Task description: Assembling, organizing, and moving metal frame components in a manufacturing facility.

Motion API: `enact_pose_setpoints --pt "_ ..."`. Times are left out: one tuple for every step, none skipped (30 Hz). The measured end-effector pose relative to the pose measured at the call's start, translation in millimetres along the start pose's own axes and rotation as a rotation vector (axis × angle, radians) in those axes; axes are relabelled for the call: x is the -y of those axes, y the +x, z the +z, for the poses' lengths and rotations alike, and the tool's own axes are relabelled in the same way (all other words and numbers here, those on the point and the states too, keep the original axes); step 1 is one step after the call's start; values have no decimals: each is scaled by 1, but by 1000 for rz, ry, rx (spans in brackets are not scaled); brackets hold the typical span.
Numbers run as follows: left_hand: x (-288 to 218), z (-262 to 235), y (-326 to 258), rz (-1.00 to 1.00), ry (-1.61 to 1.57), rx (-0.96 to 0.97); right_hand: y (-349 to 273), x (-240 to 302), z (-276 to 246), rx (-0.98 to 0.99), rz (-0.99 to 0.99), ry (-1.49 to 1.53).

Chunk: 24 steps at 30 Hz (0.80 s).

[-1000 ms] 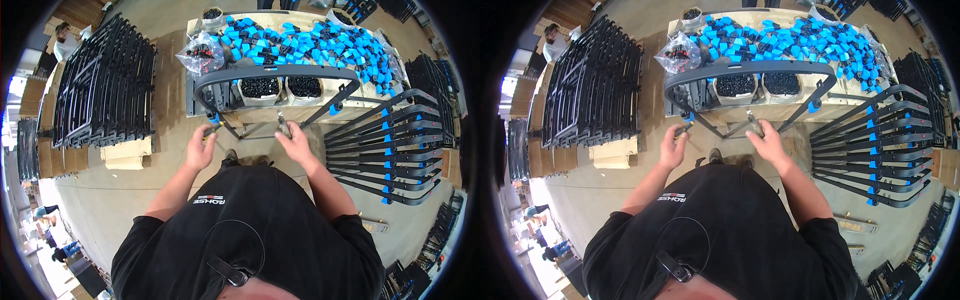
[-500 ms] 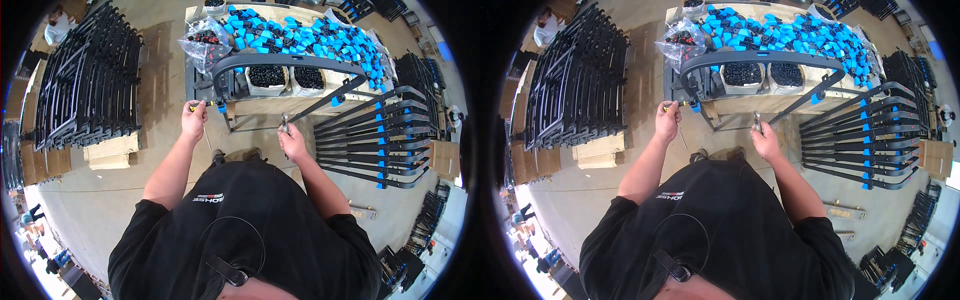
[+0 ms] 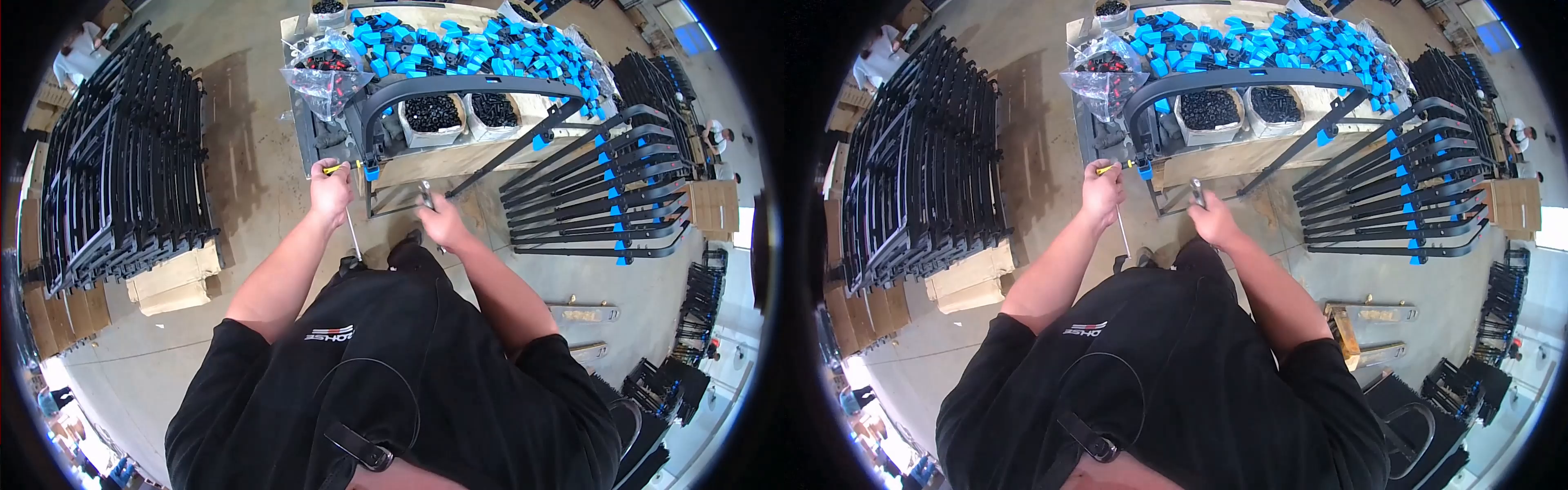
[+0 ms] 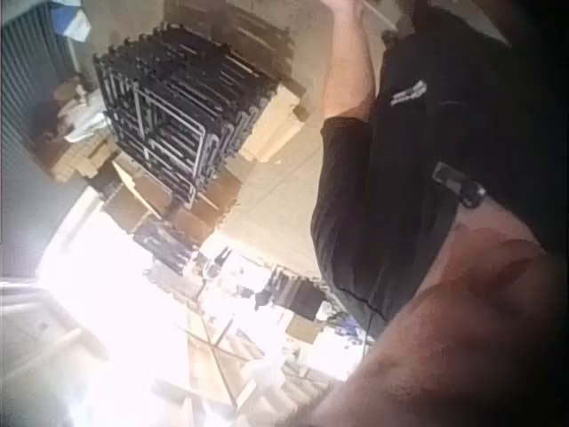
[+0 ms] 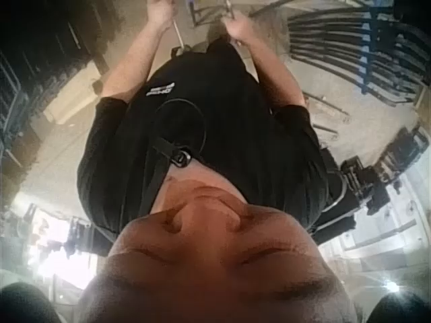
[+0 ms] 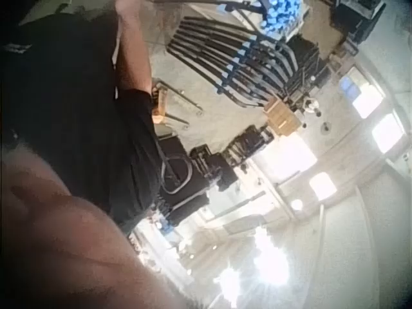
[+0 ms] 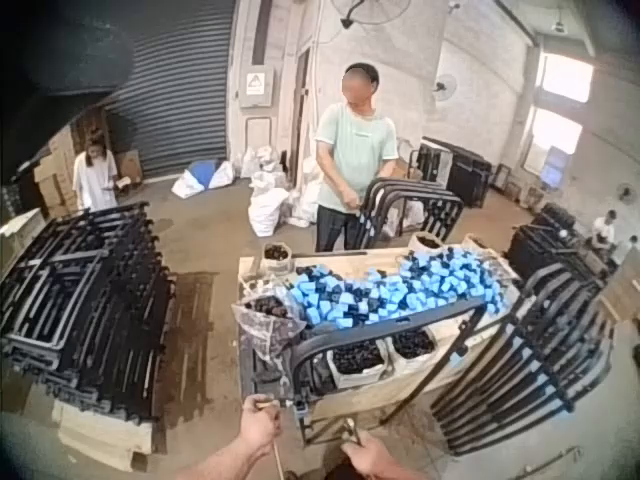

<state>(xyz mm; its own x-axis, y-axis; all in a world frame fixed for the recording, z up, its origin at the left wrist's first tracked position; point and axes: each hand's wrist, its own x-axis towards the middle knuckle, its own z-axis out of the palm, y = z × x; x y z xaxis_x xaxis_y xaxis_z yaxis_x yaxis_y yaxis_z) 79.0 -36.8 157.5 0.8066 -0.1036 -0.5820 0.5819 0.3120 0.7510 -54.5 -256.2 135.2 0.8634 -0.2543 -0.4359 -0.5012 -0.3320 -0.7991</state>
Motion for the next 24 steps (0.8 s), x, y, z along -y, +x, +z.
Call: enact_pose_setpoints --pt "-1 1 -3 -11 11 -24 4 22 8 -27 -103 -57" --pt "-3 2 -3 -22 24 -45 11 41 16 -2 -63 -85" --pt "-3 -1 1 -24 58 -40 22 55 25 26 -26 -112" --pt "-7 1 0 -24 73 -32 36 56 35 16 -22 -99" --pt "-11 7 -1 -66 60 -8 51 50 43 -12 -116 -210" --pt "-14 9 0 -102 43 3 62 47 51 -27 -219 -324" --pt "-15 7 4 -97 49 -1 64 53 57 -26 -223 -316" --pt "-15 3 7 -145 29 7 63 62 62 -29 -207 -384" --pt "-15 0 10 -194 9 16 62 68 63 -33 -190 -453" --pt "-16 0 11 -194 18 14 63 66 64 -33 -189 -445" --pt "-16 1 13 -201 28 26 64 63 62 -44 -232 -467" --pt "-15 3 14 -210 37 39 65 60 60 -57 -275 -490" --pt "-12 3 12 -214 41 33 64 67 55 -51 -272 -485" --pt "-10 4 9 -149 57 -31 64 89 43 233 -38 -203" --pt "-8 4 6 -86 74 -94 61 110 31 509 201 83" --pt "-6 6 5 -88 76 -90 55 122 16 500 363 438" --pt "-5 7 3 -81 78 -118 54 118 17 492 299 308" --pt "-5 8 3 -73 78 -147 57 110 23 485 234 178" --pt "-7 18 5 -76 83 -128 72 87 30 464 2 -251" --pt "-7 24 6 -87 91 -107 71 55 52 -31 -223 -610" --pt "-6 17 4 -91 84 -119 70 70 53 151 -92 -605" --pt "-6 12 3 -82 73 -139 71 98 46 330 27 -604" --pt "-6 15 6 -70 109 -159 72 117 33 330 17 -609" --pt "-4 13 4 -64 150 -185 64 128 19 426 252 -95"
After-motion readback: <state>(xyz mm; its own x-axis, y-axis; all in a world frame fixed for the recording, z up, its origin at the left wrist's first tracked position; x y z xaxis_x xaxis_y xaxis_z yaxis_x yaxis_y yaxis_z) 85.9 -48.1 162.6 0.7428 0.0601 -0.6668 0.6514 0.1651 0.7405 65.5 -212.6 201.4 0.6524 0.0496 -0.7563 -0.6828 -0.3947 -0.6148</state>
